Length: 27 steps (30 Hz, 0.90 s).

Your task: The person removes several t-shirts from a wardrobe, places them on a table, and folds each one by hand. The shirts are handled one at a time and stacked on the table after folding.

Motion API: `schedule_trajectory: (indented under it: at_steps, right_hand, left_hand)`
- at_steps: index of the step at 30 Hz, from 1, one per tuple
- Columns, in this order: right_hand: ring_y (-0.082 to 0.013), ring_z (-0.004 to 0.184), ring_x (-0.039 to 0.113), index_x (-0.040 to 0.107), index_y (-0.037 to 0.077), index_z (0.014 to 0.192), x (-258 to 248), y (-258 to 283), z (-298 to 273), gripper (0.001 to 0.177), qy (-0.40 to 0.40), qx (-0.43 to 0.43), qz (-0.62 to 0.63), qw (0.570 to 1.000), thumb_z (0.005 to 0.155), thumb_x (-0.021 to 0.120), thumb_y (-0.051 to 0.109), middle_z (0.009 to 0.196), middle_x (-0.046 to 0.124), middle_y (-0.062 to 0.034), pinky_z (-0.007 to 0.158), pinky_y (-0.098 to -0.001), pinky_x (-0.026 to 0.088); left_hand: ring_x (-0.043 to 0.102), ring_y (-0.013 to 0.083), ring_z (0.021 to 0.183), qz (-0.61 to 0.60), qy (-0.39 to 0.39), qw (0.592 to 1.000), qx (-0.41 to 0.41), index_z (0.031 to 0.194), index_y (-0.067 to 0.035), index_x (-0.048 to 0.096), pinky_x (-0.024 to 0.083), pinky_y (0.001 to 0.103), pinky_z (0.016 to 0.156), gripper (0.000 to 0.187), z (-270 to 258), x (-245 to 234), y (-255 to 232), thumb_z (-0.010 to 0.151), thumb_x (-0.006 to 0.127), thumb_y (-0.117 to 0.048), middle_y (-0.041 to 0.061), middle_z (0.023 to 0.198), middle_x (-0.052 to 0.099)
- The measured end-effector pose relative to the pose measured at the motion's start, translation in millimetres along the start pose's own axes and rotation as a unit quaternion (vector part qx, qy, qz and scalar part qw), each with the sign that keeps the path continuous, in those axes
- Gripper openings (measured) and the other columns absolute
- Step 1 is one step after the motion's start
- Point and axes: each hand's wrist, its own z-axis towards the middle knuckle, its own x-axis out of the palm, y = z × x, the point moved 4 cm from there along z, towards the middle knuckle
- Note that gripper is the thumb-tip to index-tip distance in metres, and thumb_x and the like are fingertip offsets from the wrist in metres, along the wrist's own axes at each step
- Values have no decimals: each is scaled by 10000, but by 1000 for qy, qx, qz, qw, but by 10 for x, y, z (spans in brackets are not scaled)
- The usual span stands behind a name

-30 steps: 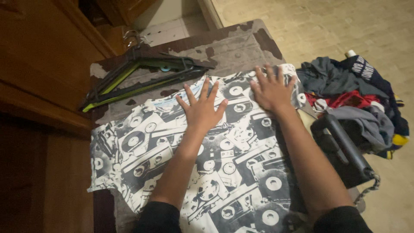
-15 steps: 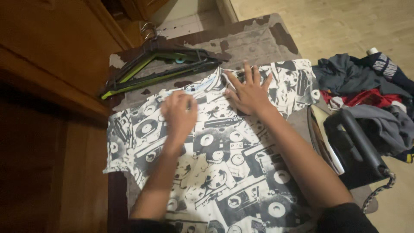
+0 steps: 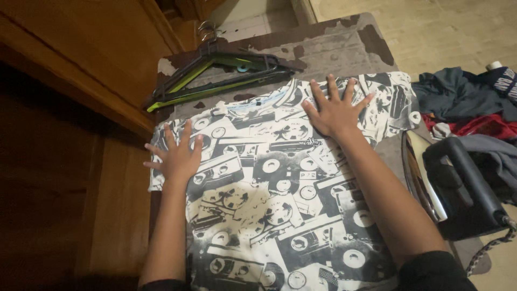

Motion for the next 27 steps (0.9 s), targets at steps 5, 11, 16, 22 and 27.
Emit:
schedule_trajectory:
  at_steps: [5, 11, 16, 22, 27]
  right_hand:
    - [-484, 1531, -27, 232, 396, 1594, -25, -76, 56, 708, -9, -11, 11, 1000, 956, 275, 700, 1705, 94, -41, 1020, -850, -115]
    - [-434, 1563, 52, 268, 227, 1615, -78, -125, -116, 756, -58, -80, 21, 995, 995, 338, 655, 1700, 135, -171, 1100, -800, -101]
    - [-456, 1532, 81, 242, 120, 1604, -83, -116, -746, 838, -39, -140, -15, 989, 969, 381, 650, 1658, 137, -252, 1097, -780, -43]
    - [-487, 1519, 69, 224, 120, 1619, -132, -170, -1967, 925, 8, -202, -72, 977, 899, 445, 657, 1661, 112, -276, 1112, -780, 52]
    - [-502, 1484, 156, 259, 55, 1572, -286, -455, -2481, 876, 10, -171, -12, 985, 904, 495, 571, 1612, 177, -290, 1125, -619, 175]
  left_hand:
    - [-102, 600, 1487, 4, 5, 1000, 27, 1541, -546, 259, -22, 832, 1085, 656, 213, -5, -24, 916, 350, -724, -5, 1722, 6]
    - [-27, 521, 1555, 3, -87, 993, 85, 1600, -394, 294, -49, 812, 1110, 637, -86, -114, -77, 1002, 437, -557, 164, 1724, 49]
    - [52, 484, 1526, -15, -31, 996, 79, 1600, -55, 134, 2, 731, 1141, 900, -922, -23, 33, 949, 484, -569, 263, 1666, 10]
    - [162, 515, 1445, -50, 35, 998, -4, 1610, -30, 90, 163, 688, 1138, 1059, -2060, 117, 414, 894, 558, -654, 261, 1634, 97]
    - [503, 383, 1229, -58, -19, 998, -5, 1314, -109, 530, 425, 551, 1040, 550, -2486, 296, 736, 911, 620, -472, 186, 1366, 524]
